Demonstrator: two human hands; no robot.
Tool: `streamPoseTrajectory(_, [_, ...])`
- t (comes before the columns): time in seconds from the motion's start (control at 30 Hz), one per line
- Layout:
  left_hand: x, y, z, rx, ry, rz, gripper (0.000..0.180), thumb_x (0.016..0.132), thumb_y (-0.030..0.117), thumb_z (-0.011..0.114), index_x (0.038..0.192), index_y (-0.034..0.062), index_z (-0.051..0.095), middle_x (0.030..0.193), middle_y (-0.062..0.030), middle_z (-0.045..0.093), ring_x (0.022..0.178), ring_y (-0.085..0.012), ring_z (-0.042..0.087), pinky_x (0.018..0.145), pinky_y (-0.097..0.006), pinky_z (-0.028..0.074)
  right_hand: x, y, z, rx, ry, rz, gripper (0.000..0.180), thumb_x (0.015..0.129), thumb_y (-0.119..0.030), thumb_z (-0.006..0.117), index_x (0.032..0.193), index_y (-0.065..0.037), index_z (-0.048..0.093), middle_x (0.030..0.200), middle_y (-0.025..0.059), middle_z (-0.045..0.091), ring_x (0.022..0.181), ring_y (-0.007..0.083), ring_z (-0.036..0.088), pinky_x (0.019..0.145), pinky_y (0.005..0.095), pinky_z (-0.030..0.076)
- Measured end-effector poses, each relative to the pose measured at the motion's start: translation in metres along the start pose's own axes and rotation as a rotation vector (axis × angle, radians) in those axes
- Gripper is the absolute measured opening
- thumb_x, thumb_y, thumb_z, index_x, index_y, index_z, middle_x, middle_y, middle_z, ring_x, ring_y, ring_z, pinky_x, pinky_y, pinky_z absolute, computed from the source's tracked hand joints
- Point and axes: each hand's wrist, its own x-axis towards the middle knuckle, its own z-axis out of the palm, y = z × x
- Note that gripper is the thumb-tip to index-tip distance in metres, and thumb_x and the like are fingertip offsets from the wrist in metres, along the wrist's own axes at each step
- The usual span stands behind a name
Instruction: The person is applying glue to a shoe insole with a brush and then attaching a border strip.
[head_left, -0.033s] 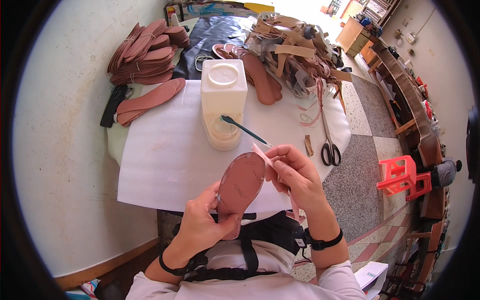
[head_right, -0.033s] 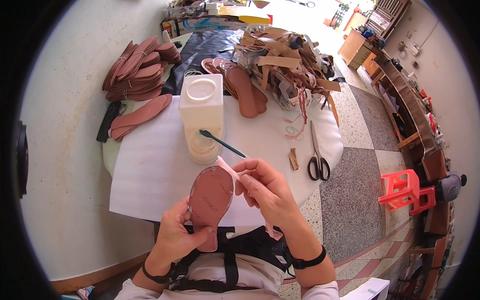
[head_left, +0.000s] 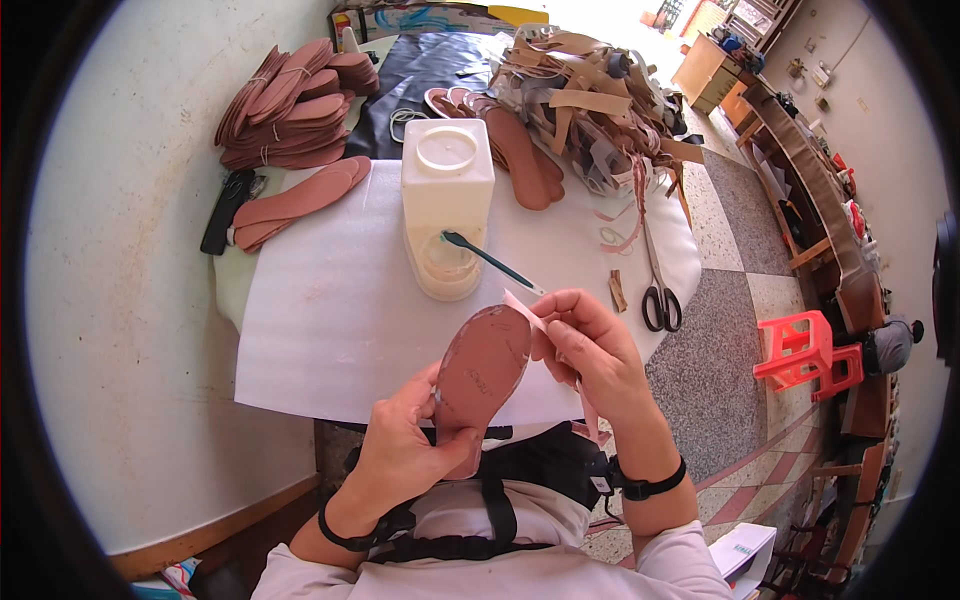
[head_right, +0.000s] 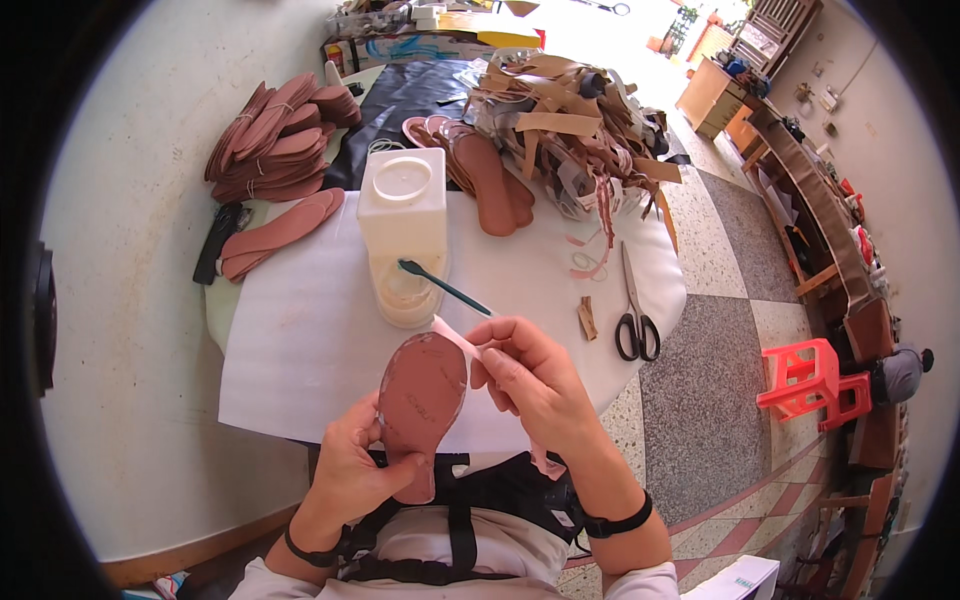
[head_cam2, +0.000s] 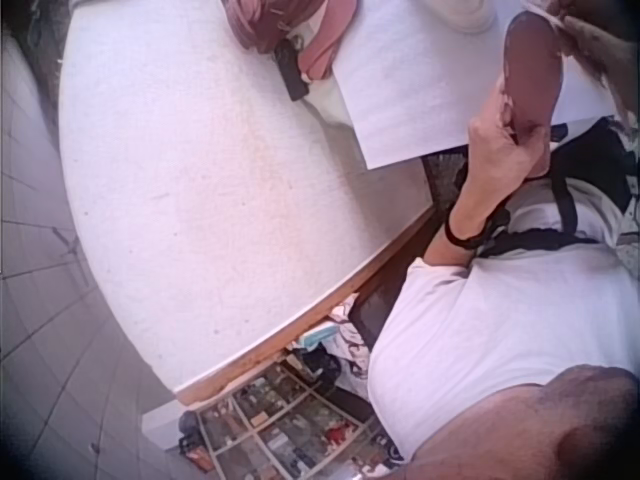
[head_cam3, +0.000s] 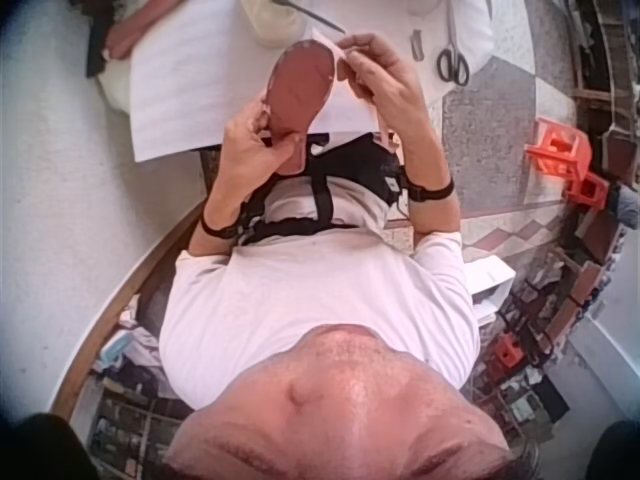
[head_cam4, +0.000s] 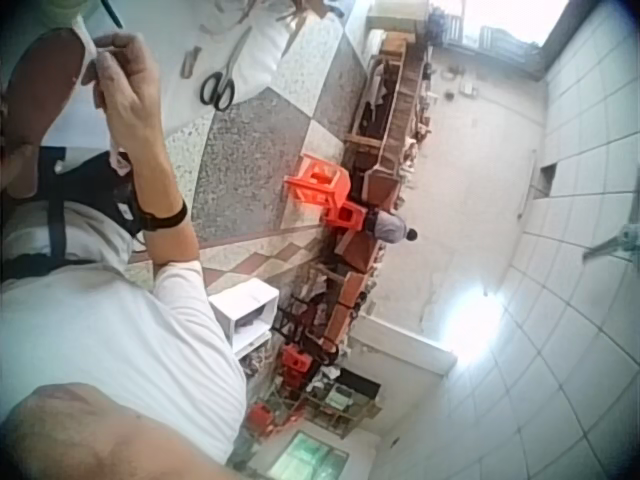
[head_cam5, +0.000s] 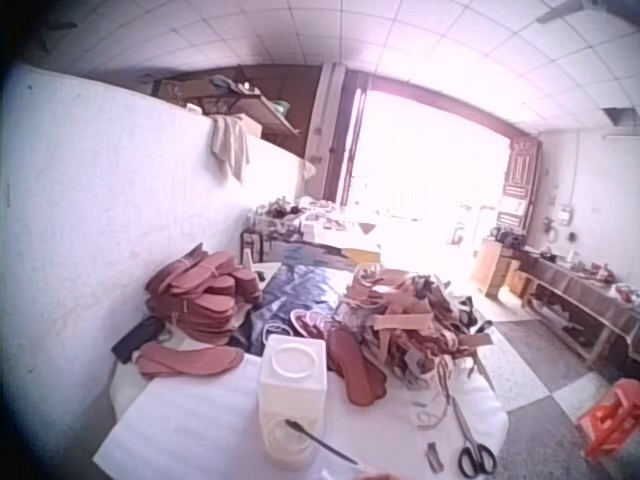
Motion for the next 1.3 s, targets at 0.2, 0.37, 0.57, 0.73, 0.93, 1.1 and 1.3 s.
streamPoseTrajectory(0.2, [0.000,0.002,0.001,0.023,0.003,0.000,0.069,0.077,-0.011,0.078,0.142,-0.0053,0.055,0.112,-0.0083,0.076,0.098,-0.0135,0.073,0.088,-0.028,0.058,0.004,0.003,-0.008,0.055,0.007,0.000,0.019,0.110,-0.017,0.055,0.119,-0.003,0.064,0.080,-0.0007,0.062,0.059,-0.0008,0.042,0.052,0.0162,0.031])
streamPoseTrajectory(0.37, [-0.001,0.001,0.002,0.011,0.009,0.002,0.070,0.077,-0.010,0.078,0.143,-0.0049,0.055,0.111,-0.0080,0.076,0.097,-0.0130,0.073,0.087,-0.028,0.058,0.006,0.005,-0.009,0.125,0.044,0.010,0.021,0.110,-0.022,0.059,0.115,-0.003,0.066,0.076,-0.0020,0.061,0.055,-0.0014,0.039,0.048,0.0161,0.027])
streamPoseTrajectory(0.57, [0.000,0.000,0.002,0.024,0.007,0.003,0.070,0.076,-0.009,0.078,0.143,-0.0047,0.055,0.111,-0.0075,0.076,0.096,-0.0125,0.073,0.087,-0.028,0.058,0.007,0.002,-0.008,0.115,0.041,0.002,0.022,0.109,-0.023,0.061,0.112,-0.003,0.069,0.073,-0.0025,0.060,0.053,-0.0013,0.038,0.046,0.0167,0.027])
streamPoseTrajectory(0.73, [0.000,0.003,0.002,0.029,0.016,-0.004,0.070,0.076,-0.008,0.078,0.142,-0.0048,0.056,0.111,-0.0075,0.076,0.096,-0.0122,0.073,0.087,-0.027,0.058,0.008,0.006,-0.015,0.039,0.013,-0.003,0.020,0.107,-0.018,0.062,0.114,-0.001,0.070,0.074,-0.0030,0.060,0.054,-0.0016,0.041,0.046,0.0160,0.029])
streamPoseTrajectory(0.93, [-0.001,0.002,0.000,0.085,-0.008,-0.021,0.070,0.076,-0.008,0.077,0.143,-0.0045,0.056,0.110,-0.0077,0.077,0.096,-0.0121,0.073,0.087,-0.027,0.058,0.008,0.003,-0.015,-0.016,0.030,0.024,0.017,0.103,-0.011,0.066,0.115,0.001,0.070,0.085,-0.0016,0.065,0.058,-0.0020,0.045,0.048,0.0164,0.032])
streamPoseTrajectory(1.1, [0.000,0.002,0.001,0.084,-0.003,-0.017,0.071,0.076,-0.008,0.077,0.143,-0.0038,0.056,0.109,-0.0081,0.077,0.096,-0.0120,0.074,0.087,-0.028,0.058,0.008,-0.003,-0.013,0.041,0.017,-0.027,0.016,0.102,-0.008,0.067,0.115,0.002,0.069,0.091,-0.0001,0.066,0.072,0.0010,0.052,0.059,0.0173,0.039])
streamPoseTrajectory(1.3, [-0.001,0.003,0.001,0.106,0.002,-0.010,0.073,0.076,-0.008,0.077,0.145,-0.0036,0.054,0.110,-0.0085,0.077,0.098,-0.0127,0.074,0.088,-0.029,0.058,0.009,-0.003,-0.012,0.075,0.020,-0.027,0.015,0.102,-0.008,0.068,0.112,0.002,0.070,0.091,-0.0002,0.067,0.081,0.0043,0.057,0.069,0.0181,0.043])
